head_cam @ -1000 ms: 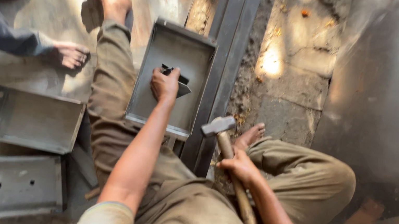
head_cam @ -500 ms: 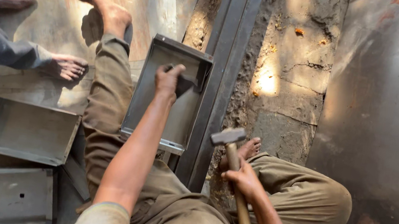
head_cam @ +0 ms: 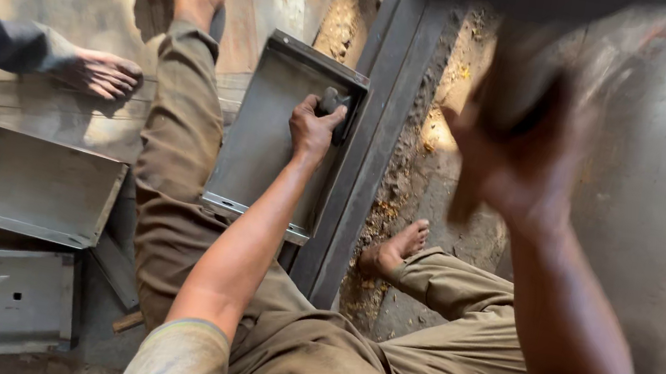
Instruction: The person sits on the floor and uses a hammer and chisel to shape a rectangular metal box. They repeatedly strike the chisel along the edges of the box to bend or flatten the metal, occasionally repositioning the box on a metal bar for support.
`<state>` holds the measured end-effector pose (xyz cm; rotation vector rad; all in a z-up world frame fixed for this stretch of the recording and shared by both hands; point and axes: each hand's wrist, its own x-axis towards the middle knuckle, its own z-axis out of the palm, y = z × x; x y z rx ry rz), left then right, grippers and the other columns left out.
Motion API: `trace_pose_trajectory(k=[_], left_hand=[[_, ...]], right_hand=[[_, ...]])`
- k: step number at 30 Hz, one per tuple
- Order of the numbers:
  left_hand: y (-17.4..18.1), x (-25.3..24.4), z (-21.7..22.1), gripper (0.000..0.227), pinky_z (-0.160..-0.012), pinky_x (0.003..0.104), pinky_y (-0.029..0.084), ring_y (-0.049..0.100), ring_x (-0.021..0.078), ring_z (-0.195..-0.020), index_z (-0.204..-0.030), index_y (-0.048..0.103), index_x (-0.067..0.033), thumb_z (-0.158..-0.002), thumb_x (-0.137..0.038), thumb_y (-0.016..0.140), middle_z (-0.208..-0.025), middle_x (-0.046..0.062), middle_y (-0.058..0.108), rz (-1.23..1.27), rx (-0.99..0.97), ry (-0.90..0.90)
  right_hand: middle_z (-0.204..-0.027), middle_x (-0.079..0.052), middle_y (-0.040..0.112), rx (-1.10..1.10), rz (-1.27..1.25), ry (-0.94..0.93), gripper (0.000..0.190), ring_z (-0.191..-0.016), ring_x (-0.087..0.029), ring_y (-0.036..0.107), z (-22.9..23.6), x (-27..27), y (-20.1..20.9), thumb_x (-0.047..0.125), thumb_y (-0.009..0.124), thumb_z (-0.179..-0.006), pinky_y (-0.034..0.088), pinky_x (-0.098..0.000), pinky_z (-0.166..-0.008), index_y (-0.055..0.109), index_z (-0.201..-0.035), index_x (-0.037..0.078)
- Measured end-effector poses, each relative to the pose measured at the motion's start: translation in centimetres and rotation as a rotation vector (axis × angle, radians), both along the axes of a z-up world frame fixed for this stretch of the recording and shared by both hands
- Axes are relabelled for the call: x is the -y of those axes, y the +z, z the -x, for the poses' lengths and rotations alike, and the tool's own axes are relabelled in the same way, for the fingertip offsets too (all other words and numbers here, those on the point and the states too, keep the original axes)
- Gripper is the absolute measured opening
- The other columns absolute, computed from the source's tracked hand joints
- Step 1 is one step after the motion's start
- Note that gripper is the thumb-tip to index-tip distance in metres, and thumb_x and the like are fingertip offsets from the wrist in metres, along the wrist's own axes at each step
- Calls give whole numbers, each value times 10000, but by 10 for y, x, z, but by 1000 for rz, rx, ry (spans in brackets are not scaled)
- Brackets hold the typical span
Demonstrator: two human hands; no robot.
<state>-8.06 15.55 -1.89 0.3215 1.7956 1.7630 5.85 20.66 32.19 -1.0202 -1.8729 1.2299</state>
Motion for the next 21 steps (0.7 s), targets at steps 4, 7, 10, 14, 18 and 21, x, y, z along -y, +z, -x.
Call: trace_pose_trajectory(k=[4, 7, 10, 14, 18, 21], left_hand=[[5, -5, -10, 320, -653, 387, 530, 685, 220, -658, -807, 690, -44, -783, -304, 874, -726, 98, 730, 191, -190, -7], [-4, -3, -15, 310, -668, 419, 544, 724, 261, -705, -818, 705, -72, -763, -333, 862, -759, 101, 751, 243, -229, 14], [-8, -14, -17, 314, -676, 439, 542, 731, 291, -750, -867, 708, -75, -771, -333, 860, -801, 113, 760, 210, -276, 17], [-14, 1, -10, 335, -720, 413, 555, 707, 249, -780, -985, 705, -59, -808, -313, 832, -865, 115, 760, 98, -237, 40], [-9, 9, 17, 338, -740, 357, 582, 710, 183, -792, -1027, 721, -6, -788, -238, 776, -911, 69, 740, -283, 348, -85], [1, 14, 26, 372, -629, 357, 545, 674, 193, -720, -1000, 696, -35, -688, -229, 753, -819, 60, 695, -25, 342, -510]], right_hand=[[-851, -101, 617, -6, -604, 378, 160, -677, -209, 602, 56, -24, -44, -9, 672, -1118, 474, -344, -579, 540, -1056, 56], [-793, -139, 606, 750, -826, 503, 148, -559, -166, 577, 64, -32, -105, 42, 606, -1059, 494, -312, -450, 515, -1168, 1], [-789, -156, 643, 1327, -526, 527, 325, -534, -209, 605, 51, -52, -121, 27, 585, -940, 515, -354, -402, 505, -1254, -9], [-879, -169, 622, 1141, -54, 337, 540, -606, -278, 617, 5, -32, -102, 99, 662, -841, 548, -417, -502, 467, -1344, 81], [-962, -120, 673, 695, 184, 266, 680, -787, -198, 683, -70, 25, -96, 182, 822, -754, 594, -330, -653, 517, -1332, -6], [-856, -125, 680, 553, 631, -2, 737, -638, -209, 659, -108, 70, -118, 137, 740, -699, 580, -314, -527, 477, -1378, 29]])
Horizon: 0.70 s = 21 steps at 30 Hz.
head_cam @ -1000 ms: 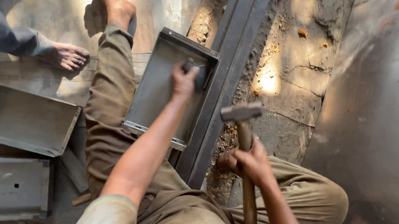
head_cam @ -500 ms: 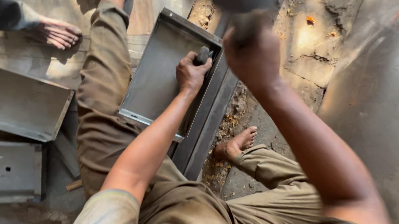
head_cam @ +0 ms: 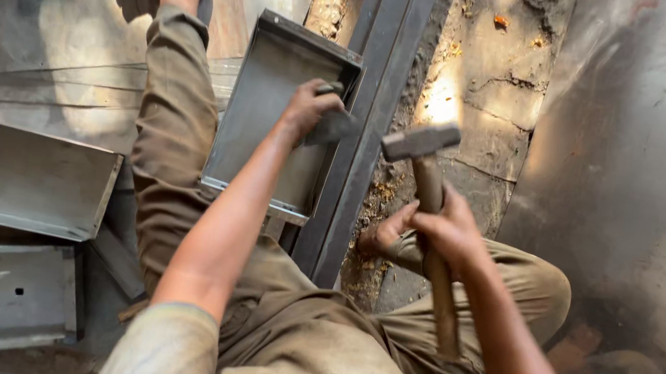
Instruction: The person sits on the floor and uses a hammer and chisel to shape a rectangular metal box. They repeatedly strike the chisel along the edges of the box to bend or flatten the metal, occasionally repositioning the box on a metal bar for support.
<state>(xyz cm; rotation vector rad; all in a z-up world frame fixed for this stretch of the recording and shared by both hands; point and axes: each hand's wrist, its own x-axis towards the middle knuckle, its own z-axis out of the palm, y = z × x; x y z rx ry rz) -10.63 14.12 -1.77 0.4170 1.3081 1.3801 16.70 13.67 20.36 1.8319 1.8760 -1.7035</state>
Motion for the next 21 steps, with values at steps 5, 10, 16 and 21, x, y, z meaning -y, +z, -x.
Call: trace_pose_trajectory(k=[5, 10, 16, 21], left_hand=[[23, 25, -4, 363, -645, 343, 530, 653, 164, -726, -951, 742, -32, -686, -279, 761, -814, 70, 728, 187, -308, -380], [30, 91, -3, 371, -631, 356, 539, 659, 197, -700, -963, 765, -32, -667, -255, 750, -821, 89, 734, 342, -262, -713], [34, 112, 7, 409, -678, 361, 535, 665, 212, -765, -998, 755, -16, -671, -263, 760, -845, 103, 725, 283, -368, -759], [19, 109, 30, 621, -744, 363, 606, 732, 229, -852, -1192, 636, -103, -601, -237, 771, -951, 89, 730, 189, -190, -223]], right_hand=[[-741, -95, 585, -126, 108, -142, 676, -486, -175, 565, -32, 34, -20, 69, 745, -718, 487, -314, -403, 472, -1326, -42], [-686, -75, 565, -173, 182, -176, 697, -432, -161, 542, -42, 58, -29, 51, 740, -726, 464, -310, -371, 431, -1344, -42], [-681, -70, 567, -195, 218, -149, 710, -418, -162, 543, -48, 73, -36, 53, 741, -736, 466, -312, -368, 418, -1363, -31], [-690, -62, 572, -182, 201, -141, 770, -437, -154, 549, -53, 85, -40, 56, 747, -722, 479, -315, -372, 395, -1404, -8]])
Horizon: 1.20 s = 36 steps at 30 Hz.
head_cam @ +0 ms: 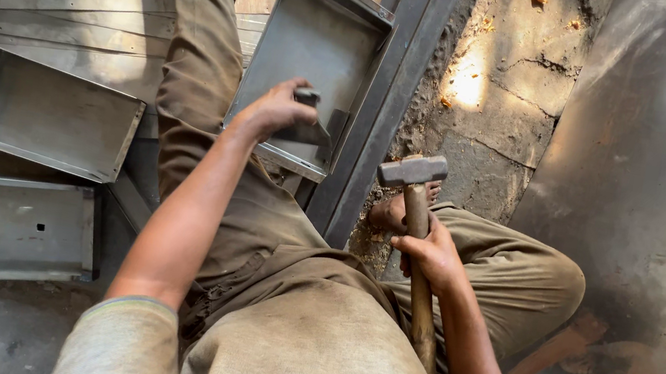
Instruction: The person sits on the floor and uses a hammer and chisel to shape a rectangular metal box. They repeatedly strike the chisel along the edges of the box to bend or flatten the metal, occasionally repositioning the box on a metal bar for support.
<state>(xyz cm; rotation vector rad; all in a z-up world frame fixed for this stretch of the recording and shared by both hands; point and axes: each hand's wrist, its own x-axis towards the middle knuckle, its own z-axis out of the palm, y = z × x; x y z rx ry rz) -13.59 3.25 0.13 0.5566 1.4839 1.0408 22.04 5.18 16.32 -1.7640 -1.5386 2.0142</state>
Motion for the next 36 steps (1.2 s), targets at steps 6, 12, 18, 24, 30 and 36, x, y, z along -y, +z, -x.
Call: trace_pose_trajectory(k=[6, 12, 18, 24, 30, 36], left_hand=[[-20, -37, -35, 714, -824, 506, 556, 712, 371, -978, -1138, 625, -97, -651, -514, 939, -1027, 174, 740, 134, -972, -378], [-21, -83, 0, 708, -779, 518, 563, 723, 393, -956, -1159, 612, -149, -642, -490, 954, -1001, 162, 748, 50, -1087, -382], [4, -69, 9, 839, -765, 517, 564, 722, 394, -926, -1325, 561, -201, -603, -398, 940, -1013, 168, 739, -30, -1098, -736], [19, -24, -40, 828, -784, 497, 554, 727, 368, -890, -1313, 517, -94, -666, -426, 914, -970, 159, 747, 5, -1083, -559], [11, 4, -21, 585, -819, 464, 551, 727, 344, -914, -1193, 580, -30, -799, -356, 864, -990, 169, 740, -32, -601, 223], [-14, 22, -92, 380, -830, 463, 547, 695, 387, -943, -1083, 624, 0, -817, -167, 839, -1003, 203, 707, -188, -702, 583]], right_hand=[[-701, -61, 570, 40, 55, -16, 754, -448, -155, 551, -1, 10, -5, 76, 757, -748, 479, -310, -387, 422, -1410, -56], [-690, -51, 574, 86, 69, 6, 774, -454, -149, 561, 0, 18, -11, 90, 755, -754, 491, -305, -402, 416, -1442, -13], [-668, -51, 566, 74, 68, -16, 764, -443, -153, 550, -4, 12, -12, 92, 753, -749, 483, -310, -392, 432, -1435, -11], [-692, -51, 581, 128, 47, 16, 735, -462, -150, 565, -2, 9, -18, 102, 753, -767, 499, -311, -406, 443, -1420, -33], [-809, -105, 660, 144, -49, 134, 794, -532, -161, 607, 9, -5, -9, 114, 747, -748, 534, -299, -446, 392, -1451, 12], [-901, -182, 662, 234, -196, 302, 691, -611, -214, 647, 28, -23, 8, 216, 780, -817, 596, -379, -531, 468, -1374, -50]])
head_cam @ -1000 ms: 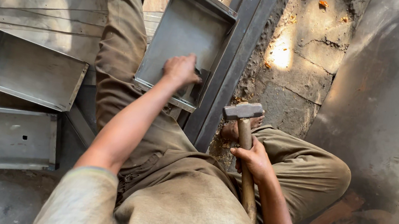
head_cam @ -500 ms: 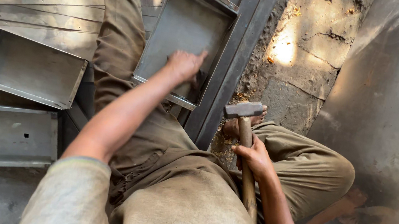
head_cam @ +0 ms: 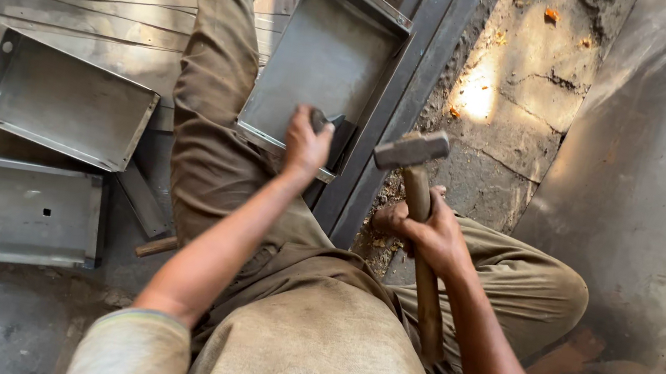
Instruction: The person sits on the floor and uses a hammer and chisel to shape a rectangular metal box. They repeatedly strike the chisel along the edges of the box to bend or flatten the metal, occasionally repositioning the box on a metal bar for support.
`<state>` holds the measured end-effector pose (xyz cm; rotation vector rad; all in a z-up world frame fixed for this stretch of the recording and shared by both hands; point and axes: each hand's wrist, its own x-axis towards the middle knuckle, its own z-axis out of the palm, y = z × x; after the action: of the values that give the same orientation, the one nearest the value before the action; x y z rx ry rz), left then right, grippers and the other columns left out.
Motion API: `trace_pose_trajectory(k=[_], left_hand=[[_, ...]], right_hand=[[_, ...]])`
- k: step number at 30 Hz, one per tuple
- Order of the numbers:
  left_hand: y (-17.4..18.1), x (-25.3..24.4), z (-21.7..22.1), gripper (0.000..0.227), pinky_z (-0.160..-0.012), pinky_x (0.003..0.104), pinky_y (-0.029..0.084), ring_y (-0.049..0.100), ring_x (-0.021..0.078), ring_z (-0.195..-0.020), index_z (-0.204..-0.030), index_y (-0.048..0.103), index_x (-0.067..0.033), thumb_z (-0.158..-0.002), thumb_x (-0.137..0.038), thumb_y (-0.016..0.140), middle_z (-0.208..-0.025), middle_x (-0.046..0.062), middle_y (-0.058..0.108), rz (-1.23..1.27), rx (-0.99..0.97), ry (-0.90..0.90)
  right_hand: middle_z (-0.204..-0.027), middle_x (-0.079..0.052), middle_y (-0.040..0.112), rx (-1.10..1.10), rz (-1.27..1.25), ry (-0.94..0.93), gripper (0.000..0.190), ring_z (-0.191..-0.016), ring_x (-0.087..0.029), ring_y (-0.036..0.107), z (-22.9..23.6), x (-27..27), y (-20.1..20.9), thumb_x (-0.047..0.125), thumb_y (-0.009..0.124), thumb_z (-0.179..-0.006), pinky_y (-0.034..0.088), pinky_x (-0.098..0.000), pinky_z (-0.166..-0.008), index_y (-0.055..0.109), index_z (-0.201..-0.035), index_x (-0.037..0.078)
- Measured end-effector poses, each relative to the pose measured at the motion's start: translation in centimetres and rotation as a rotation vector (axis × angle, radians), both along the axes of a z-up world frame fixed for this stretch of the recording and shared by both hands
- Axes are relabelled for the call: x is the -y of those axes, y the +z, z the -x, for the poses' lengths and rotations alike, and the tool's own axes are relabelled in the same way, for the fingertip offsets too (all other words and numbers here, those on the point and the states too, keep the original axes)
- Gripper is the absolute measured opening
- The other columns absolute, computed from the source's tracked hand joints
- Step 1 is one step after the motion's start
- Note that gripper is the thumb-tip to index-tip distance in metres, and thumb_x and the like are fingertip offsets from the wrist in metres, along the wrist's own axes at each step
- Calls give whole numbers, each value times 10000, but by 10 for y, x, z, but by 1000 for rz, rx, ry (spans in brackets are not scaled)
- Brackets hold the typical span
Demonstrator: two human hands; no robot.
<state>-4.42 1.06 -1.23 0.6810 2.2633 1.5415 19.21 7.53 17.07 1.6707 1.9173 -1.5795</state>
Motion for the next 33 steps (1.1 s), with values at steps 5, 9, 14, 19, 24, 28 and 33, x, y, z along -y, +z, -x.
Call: trace_pose_trajectory(k=[5, 9, 14, 19, 24, 28, 33], left_hand=[[5, 1, -16, 346, -822, 439, 561, 725, 369, -896, -998, 682, -11, -741, -163, 855, -947, 187, 742, 102, 203, 98], [22, -2, -4, 403, -834, 428, 560, 740, 353, -922, -1012, 698, -42, -695, -197, 892, -987, 177, 759, 201, 315, 103], [28, -2, -11, 428, -848, 450, 552, 727, 369, -941, -989, 701, -49, -662, -223, 916, -984, 168, 765, 351, 280, 40], [17, -6, -25, 502, -840, 453, 566, 745, 370, -889, -1004, 623, -51, -655, -256, 917, -923, 174, 760, 290, 353, 179], [14, 3, -41, 556, -810, 468, 553, 731, 386, -873, -1060, 563, -56, -682, -254, 919, -904, 168, 752, 220, 252, 196], [21, -2, -39, 535, -803, 446, 572, 758, 341, -856, -1017, 565, -69, -657, -253, 915, -882, 132, 759, 213, 371, 223], [22, 1, -34, 520, -780, 453, 557, 742, 349, -839, -1022, 561, -64, -683, -234, 917, -878, 135, 759, 246, 329, 198]], right_hand=[[-1017, -196, 693, 178, -304, 428, 621, -741, -244, 708, 45, -24, 43, 247, 739, -838, 637, -419, -632, 470, -1361, 44], [-921, -164, 676, 208, -410, 534, 560, -629, -245, 698, 87, -39, 104, 286, 701, -890, 630, -412, -565, 440, -1337, 73], [-828, -102, 627, -390, -566, 617, 404, -621, -178, 642, 124, -40, 174, 224, 770, -993, 599, -361, -559, 455, -1192, 67], [-800, -89, 647, -721, -710, 379, 335, -670, -157, 654, 143, -31, 134, 123, 715, -993, 538, -343, -556, 464, -1206, 58], [-772, -212, 667, 318, -870, 1222, 283, -482, -234, 656, 165, -37, 55, 60, 596, -982, 535, -371, -349, 506, -1230, -40], [-776, -187, 693, 297, -785, 1212, 331, -516, -275, 651, 166, -60, 79, 23, 595, -922, 530, -401, -413, 492, -1232, -33], [-842, -215, 665, -479, -1060, 904, 327, -624, -283, 671, 150, -39, 86, 50, 640, -940, 547, -348, -467, 478, -1203, -56]])
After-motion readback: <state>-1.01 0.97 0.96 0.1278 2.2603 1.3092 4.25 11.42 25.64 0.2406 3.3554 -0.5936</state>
